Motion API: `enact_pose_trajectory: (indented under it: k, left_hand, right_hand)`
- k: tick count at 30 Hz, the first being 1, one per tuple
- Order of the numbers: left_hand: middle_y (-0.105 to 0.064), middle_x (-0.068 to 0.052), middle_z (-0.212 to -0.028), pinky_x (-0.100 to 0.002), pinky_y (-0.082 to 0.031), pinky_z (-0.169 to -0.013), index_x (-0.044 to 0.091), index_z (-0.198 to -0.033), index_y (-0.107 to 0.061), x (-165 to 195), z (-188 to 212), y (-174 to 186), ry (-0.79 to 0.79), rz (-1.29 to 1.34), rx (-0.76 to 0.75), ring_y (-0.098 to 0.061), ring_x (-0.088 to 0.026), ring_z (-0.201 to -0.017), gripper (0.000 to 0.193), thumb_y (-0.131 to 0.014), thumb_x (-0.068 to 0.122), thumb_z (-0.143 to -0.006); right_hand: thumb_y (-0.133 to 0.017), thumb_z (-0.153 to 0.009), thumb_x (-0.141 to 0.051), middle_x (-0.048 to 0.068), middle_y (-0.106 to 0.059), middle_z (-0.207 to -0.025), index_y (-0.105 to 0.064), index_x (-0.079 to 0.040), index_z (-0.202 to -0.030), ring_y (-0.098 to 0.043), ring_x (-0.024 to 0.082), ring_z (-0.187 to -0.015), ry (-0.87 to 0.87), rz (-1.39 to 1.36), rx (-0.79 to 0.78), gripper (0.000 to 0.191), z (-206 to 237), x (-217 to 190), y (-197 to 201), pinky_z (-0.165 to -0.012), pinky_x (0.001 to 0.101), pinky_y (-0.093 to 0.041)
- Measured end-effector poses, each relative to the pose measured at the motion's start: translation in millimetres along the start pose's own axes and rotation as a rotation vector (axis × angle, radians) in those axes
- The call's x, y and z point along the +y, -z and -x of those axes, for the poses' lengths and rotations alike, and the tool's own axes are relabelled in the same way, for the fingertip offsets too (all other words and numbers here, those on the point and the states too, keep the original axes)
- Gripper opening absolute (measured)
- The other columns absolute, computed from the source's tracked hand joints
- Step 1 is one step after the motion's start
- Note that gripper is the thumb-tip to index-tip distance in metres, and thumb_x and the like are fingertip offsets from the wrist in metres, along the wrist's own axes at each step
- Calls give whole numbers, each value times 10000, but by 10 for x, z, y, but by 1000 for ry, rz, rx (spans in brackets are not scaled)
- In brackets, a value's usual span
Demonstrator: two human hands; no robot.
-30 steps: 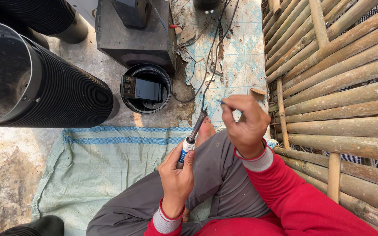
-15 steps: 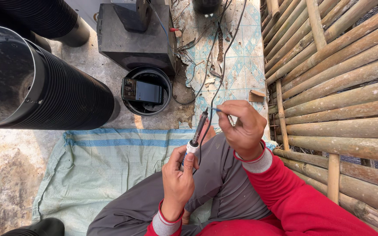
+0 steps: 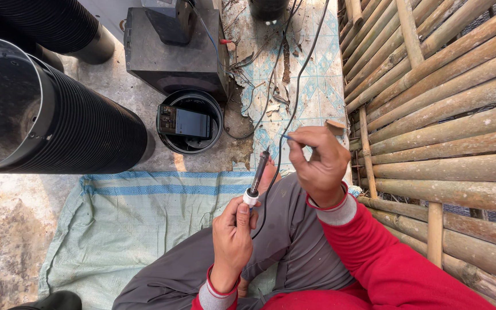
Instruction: The person cleans a soldering iron tip with a sponge, then uses the hot iron to melt holes into the sides of black plastic nursery pots. They handle several pots one by one, rotating them to create multiple holes before stacking them.
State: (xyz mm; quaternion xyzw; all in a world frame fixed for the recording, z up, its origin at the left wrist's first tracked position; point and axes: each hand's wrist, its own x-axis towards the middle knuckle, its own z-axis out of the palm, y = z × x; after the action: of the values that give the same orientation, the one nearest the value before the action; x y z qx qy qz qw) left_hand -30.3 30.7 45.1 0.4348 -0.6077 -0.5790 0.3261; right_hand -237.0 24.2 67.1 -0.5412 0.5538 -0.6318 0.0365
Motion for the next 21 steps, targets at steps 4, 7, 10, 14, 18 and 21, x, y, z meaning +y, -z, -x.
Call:
enact_pose_trajectory:
  k: [4, 7, 10, 14, 18, 21]
  left_hand:
    - [-542, 12, -597, -254, -342, -477, 22, -1033, -708, 8, -12, -11, 12, 33, 5, -436, -41, -522, 386, -438, 290, -1102]
    - [-526, 17, -591, -256, -316, -469, 24, -1017, -709, 21, 5, 8, 26, 34, -12, -405, -42, -511, 416, -414, 304, -1102]
    - [-480, 21, -568, -256, -288, -461, 26, -991, -704, 7, 16, 15, 47, 35, -38, -374, -39, -495, 437, -393, 313, -1101]
    - [-413, 28, -557, -247, -269, -476, 25, -964, -703, -39, 14, 21, 33, 60, -89, -344, -34, -501, 467, -368, 312, -1118]
    - [-427, 29, -635, -244, -281, -478, 19, -1138, -630, -53, 13, 26, 108, 181, -116, -350, -37, -540, 389, -366, 303, -1115]
    - [-463, 21, -662, -243, -302, -487, 28, -1263, -474, -36, 12, 21, 105, 168, -128, -368, -46, -560, 312, -435, 268, -1067]
  right_hand:
    - [-717, -915, 107, 150, -700, -1001, -632, 24, -1067, -706, 200, -880, 66, -33, -68, 193, 17, -42, 43, -772, 301, -576]
    - [-735, -910, 104, 147, -703, -987, -640, 26, -1063, -724, 207, -882, 104, 14, -114, 196, 17, -47, 33, -759, 301, -587]
    - [-751, -900, 101, 139, -701, -967, -647, 17, -1045, -720, 206, -861, 127, 16, -104, 197, 15, -27, -7, -745, 302, -587]
    - [-724, -934, 114, 151, -696, -1003, -643, 35, -1071, -706, 218, -905, 32, 72, -7, 177, 6, 22, -20, -771, 302, -577]
    - [-698, -963, 102, 157, -689, -1035, -635, 41, -1104, -692, 205, -922, -10, -60, -9, 166, 27, 25, 14, -798, 301, -583]
    - [-710, -955, 79, 155, -697, -1036, -632, 32, -1107, -704, 209, -930, 23, -67, -58, 177, 62, -8, 15, -815, 310, -589]
